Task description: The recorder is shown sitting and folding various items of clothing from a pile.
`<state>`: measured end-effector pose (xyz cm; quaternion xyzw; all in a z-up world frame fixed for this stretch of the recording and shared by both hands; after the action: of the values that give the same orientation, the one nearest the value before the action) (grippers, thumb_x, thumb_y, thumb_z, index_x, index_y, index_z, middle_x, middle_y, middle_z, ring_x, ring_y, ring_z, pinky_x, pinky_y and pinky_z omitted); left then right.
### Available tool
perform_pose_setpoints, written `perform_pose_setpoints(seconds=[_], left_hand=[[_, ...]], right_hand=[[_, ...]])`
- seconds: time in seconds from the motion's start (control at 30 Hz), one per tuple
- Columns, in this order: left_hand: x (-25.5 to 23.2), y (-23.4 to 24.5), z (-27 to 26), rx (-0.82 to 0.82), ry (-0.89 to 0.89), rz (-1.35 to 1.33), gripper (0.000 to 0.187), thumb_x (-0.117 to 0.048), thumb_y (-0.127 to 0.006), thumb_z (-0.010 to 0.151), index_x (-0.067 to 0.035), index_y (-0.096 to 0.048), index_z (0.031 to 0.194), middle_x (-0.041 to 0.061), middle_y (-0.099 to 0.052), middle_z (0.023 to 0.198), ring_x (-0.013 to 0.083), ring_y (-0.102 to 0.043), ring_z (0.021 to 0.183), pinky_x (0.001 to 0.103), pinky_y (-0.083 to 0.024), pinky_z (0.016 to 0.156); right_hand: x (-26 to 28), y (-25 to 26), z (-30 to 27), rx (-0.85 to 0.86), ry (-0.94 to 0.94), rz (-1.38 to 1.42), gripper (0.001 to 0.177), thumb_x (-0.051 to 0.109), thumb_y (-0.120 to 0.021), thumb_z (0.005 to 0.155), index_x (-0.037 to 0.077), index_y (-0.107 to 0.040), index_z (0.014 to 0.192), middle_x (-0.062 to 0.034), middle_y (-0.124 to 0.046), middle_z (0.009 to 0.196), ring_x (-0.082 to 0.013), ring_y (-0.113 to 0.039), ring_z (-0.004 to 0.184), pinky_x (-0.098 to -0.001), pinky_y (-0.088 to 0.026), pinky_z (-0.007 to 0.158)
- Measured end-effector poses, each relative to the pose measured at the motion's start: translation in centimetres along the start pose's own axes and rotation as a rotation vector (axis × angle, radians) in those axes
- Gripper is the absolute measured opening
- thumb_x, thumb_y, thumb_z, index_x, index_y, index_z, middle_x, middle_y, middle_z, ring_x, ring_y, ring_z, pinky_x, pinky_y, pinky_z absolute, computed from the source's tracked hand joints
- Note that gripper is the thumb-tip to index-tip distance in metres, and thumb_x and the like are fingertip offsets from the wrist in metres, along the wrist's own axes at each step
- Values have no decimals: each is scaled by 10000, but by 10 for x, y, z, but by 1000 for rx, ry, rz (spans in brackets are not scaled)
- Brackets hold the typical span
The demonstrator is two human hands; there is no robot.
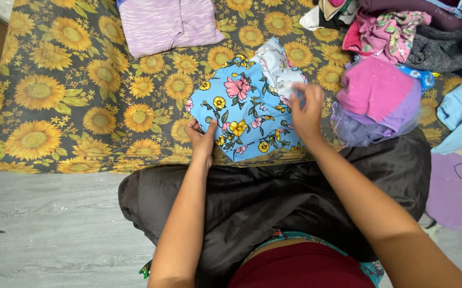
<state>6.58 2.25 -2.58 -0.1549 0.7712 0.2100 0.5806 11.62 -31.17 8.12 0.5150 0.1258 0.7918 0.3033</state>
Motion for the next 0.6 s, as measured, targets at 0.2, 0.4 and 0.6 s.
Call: perform_pose_setpoints(seconds=[0.2,0.4,0.6], left_hand=[[3,-25,-10,225,274,-252,936,-313,-854,845,-35,-237,1491,197,-548,1413,280,-548,1310,379,-468,1068],[-20,-57,-30,430,410,-472,707,-309,-738,883,-51,-460,1480,118,-657,1305,226,-658,1147,376,-579,940],[-65,-73,-64,672,393,-656,655,-275,-704,934,-11,-416,1460,166,-651,1307,250,-704,1120,410,-614,947]], right_hand=[[-6,-40,-117,552,-673,475,400,306,-626,1000,99,-592,1341,-128,-603,1129,-177,-649,897,-335,-580,794],[-13,-46,-140,376,-1115,824,741,365,-667,948,172,-257,1535,-155,-462,1459,-255,-544,1298,-423,-524,1050],[-17,-72,-82,232,-1191,1144,678,617,-590,984,191,-472,1498,-27,-557,1208,-242,-481,1091,-500,-196,1144]])
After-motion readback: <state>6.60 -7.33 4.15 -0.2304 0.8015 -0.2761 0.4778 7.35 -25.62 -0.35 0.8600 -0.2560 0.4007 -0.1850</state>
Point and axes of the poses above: each hand's wrist, its own z-axis towards the middle knuckle, its own y-axis out of the back of the hand, x = y × z, the point moved 7 cm from there along z, towards the middle knuckle
